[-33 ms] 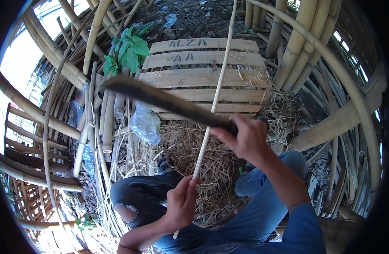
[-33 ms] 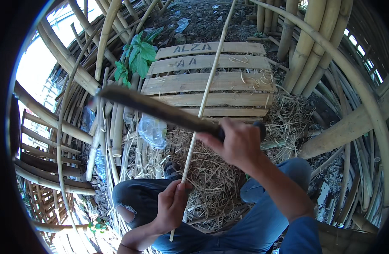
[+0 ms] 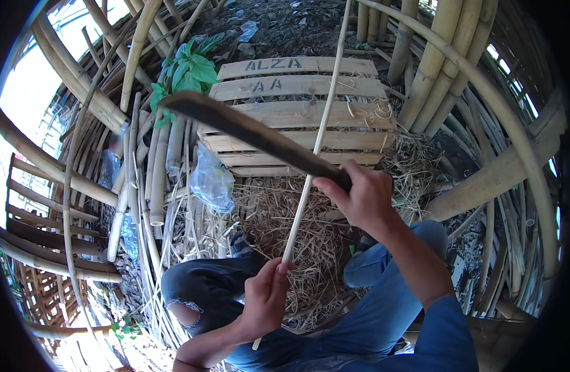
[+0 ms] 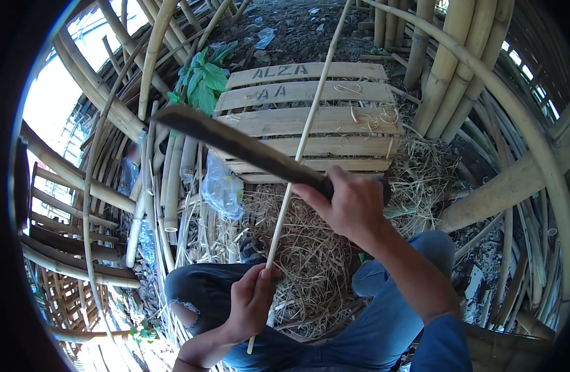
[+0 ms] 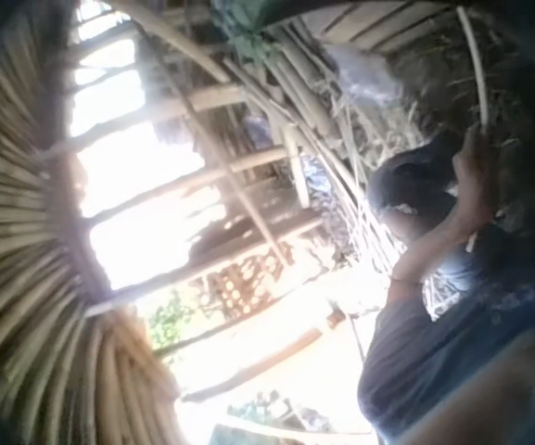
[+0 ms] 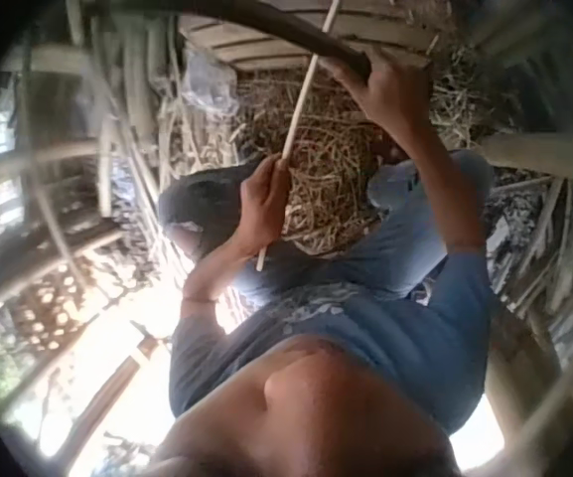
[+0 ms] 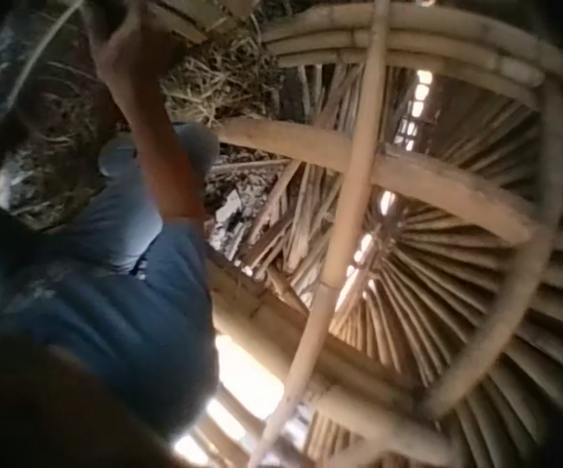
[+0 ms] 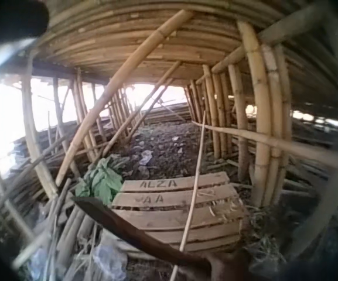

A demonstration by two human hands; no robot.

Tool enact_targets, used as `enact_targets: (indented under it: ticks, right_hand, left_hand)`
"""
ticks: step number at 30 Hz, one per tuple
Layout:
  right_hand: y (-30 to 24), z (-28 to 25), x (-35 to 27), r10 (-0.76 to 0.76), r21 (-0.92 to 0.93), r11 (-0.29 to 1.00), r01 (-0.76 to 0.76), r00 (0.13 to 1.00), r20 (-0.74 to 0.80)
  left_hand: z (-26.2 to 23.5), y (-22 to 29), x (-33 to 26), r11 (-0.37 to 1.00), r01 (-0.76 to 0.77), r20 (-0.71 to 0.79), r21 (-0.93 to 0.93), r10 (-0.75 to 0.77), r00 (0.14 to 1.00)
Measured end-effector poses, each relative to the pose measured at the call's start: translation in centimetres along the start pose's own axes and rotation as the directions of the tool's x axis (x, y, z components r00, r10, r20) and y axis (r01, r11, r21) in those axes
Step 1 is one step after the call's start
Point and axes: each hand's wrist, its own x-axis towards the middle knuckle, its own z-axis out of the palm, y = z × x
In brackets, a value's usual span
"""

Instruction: The person holds a thin bamboo stick and repeatedly shaves along its length using a machete.

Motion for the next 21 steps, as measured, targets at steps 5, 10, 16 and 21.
enact_targets:
  ticks: [5, 10, 16, 21]
  right_hand:
    - [-1.6, 0.5, -2.1, -0.106, 0.013, 0.994, 0.106, 0.994, 0.025]
    - [-1.7, -0.1, -1.7, -0.289, -0.013, 0.957, 0.29, 0.956, 0.046]
    - [1.3, -0.4, 0.9, 0.019, 0.0, 1.0, -0.019, 0.999, -0.03]
    - [0.1, 0.0, -1.3, -0.233, -0.003, 0.972, 0.233, 0.969, -0.082]
  left_hand:
    - [-0.2, 0.1, 0.6, 0.999, 0.044, 0.022, 0.0, -0.044, 0.999]
    - [-0.1, -0.3, -0.1, 1.0, -0.019, -0.005, 0.01, 0.019, 1.0]
    - [-0.3, -1.1, 0.0, 0.996, -0.07, -0.001, 0.05, 0.07, 0.998]
    - [-0.4, -0.8, -0.1, 0.998, -0.029, -0.004, 0.048, 0.029, 1.0]
